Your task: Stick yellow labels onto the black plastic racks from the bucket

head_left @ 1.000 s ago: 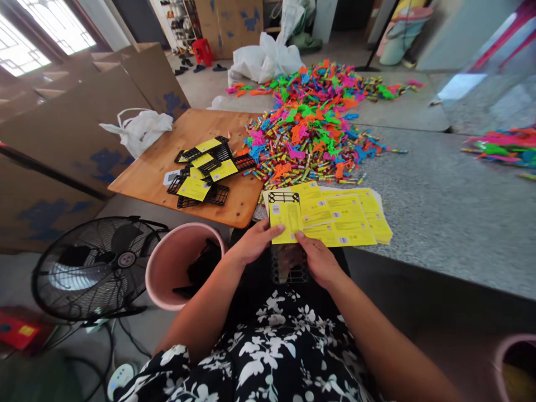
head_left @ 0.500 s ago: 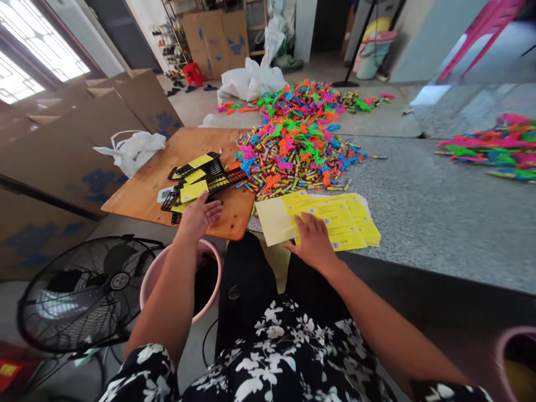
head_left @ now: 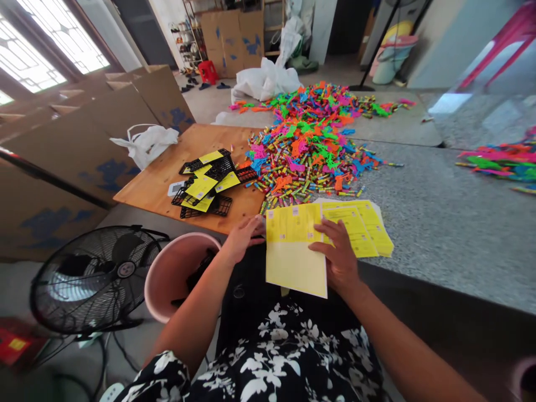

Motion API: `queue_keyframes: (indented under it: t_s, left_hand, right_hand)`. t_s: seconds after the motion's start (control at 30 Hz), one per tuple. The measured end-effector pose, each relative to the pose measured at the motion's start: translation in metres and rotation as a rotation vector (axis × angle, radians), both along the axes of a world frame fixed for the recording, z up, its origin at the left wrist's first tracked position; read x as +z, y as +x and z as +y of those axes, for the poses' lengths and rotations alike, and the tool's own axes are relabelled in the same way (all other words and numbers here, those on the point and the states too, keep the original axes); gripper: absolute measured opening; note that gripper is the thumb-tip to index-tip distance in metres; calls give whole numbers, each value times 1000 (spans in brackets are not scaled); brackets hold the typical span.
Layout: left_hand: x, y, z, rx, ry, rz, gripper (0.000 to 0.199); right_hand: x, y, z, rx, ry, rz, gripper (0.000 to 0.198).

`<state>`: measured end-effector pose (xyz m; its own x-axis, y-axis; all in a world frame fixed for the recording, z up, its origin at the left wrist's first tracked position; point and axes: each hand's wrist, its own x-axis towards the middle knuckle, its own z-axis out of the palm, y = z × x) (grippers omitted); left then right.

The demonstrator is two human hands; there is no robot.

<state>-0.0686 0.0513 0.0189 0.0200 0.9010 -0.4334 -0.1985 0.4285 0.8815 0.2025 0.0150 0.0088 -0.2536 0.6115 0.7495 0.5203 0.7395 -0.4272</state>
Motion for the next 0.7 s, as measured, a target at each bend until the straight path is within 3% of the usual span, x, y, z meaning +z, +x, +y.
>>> queue_keyframes:
  t_s: [0.13,0.3,0.43,0.53,0.7]
  left_hand:
    - [12,8,-13,-287,-113,-262,56]
    - [18,14,-23,-238,3,-286,50]
    - [22,19,-22,-204,-61,-148,50]
    - [26,30,-21,-235,-89,-87,48]
    - [24,46,-25,-305,2,-178,59]
  right_hand:
    - [3,5,-9,-31,-26,114,25]
    - [2,15,-7,-89,-75,14,29]
    - [25,4,-10,-160,-90,51,27]
    - [37,-19,-13,-84,-127,-33,30]
    - [25,-44,-7,-91,-82,-145,34]
